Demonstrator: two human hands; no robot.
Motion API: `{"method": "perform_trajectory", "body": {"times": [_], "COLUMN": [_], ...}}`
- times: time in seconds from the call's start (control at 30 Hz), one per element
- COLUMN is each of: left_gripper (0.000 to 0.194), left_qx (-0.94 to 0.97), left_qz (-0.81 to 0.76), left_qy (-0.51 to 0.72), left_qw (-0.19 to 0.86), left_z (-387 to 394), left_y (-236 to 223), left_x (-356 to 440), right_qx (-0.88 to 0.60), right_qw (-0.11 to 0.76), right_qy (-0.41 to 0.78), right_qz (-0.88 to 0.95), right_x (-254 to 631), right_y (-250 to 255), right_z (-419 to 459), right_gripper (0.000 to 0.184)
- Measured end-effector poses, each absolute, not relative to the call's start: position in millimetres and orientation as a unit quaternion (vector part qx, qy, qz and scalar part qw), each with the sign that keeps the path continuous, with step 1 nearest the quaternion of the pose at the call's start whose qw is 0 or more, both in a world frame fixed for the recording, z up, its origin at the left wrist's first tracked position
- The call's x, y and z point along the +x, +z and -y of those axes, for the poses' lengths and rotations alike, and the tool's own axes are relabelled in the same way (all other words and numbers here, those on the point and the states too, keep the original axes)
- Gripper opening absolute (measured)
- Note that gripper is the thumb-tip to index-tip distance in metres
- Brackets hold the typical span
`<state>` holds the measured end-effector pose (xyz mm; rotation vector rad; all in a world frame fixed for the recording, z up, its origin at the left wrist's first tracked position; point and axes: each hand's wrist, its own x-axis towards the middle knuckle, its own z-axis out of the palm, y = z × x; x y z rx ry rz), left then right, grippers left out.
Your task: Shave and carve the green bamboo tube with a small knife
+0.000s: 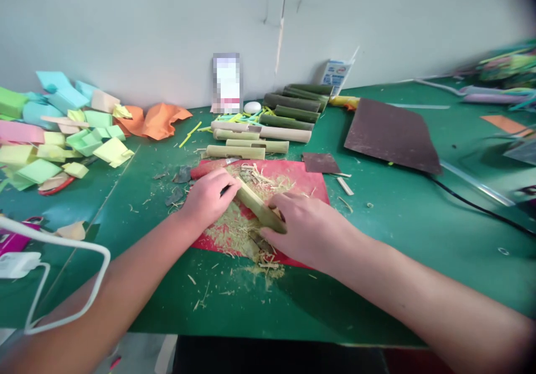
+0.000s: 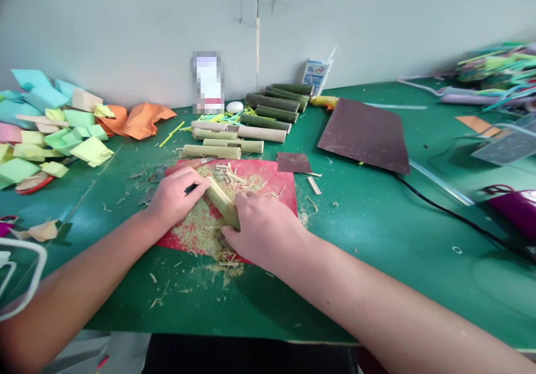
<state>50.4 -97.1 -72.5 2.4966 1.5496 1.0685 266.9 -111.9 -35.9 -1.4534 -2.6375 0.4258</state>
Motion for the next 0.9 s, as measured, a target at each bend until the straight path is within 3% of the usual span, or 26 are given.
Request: {"method": "perform_trajectory", "body": {"times": [0.13, 0.27, 0.43, 0.57, 0.73, 0.9], "left_gripper": [0.014, 0.014, 0.015, 0.017, 0.014, 0.018], "left_qx": [0.802, 0.788, 0.832, 0.8, 0.839, 0.8], "left_qz": [-0.484, -0.508, -0.459, -0.495, -0.454, -0.497], "left_qy": [0.35, 0.348, 0.302, 0.339, 0.295, 0.336], "left_qw": [0.009, 0.005, 0.081, 0.022, 0.058, -0.001], "left_z": [94.7, 102.0, 118.3, 114.8, 113.6, 113.3], "left_y": [-72.9, -68.6, -65.5, -68.4, -70.4, -70.3], "left_x": [48.8, 57.7, 75.0, 70.8, 69.1, 69.1], "right_qx": [-0.498, -0.488, -0.475, -0.472, -0.473, -0.475], "right_qw": [-0.035, 0.001, 0.042, 0.06, 0.058, 0.058], "right_qy": [0.139, 0.13, 0.128, 0.114, 0.115, 0.109], "right_qz": [0.855, 0.863, 0.87, 0.872, 0.872, 0.871], "right_x": [275.2, 272.2, 266.0, 264.0, 262.5, 261.2], "right_y": [-29.1, -33.7, -41.7, -44.4, -45.5, -44.8], "right_z": [116.6, 113.9, 112.1, 111.3, 110.1, 110.2], "right_gripper": [0.021, 0.017, 0.013, 0.017, 0.013, 0.017]}}
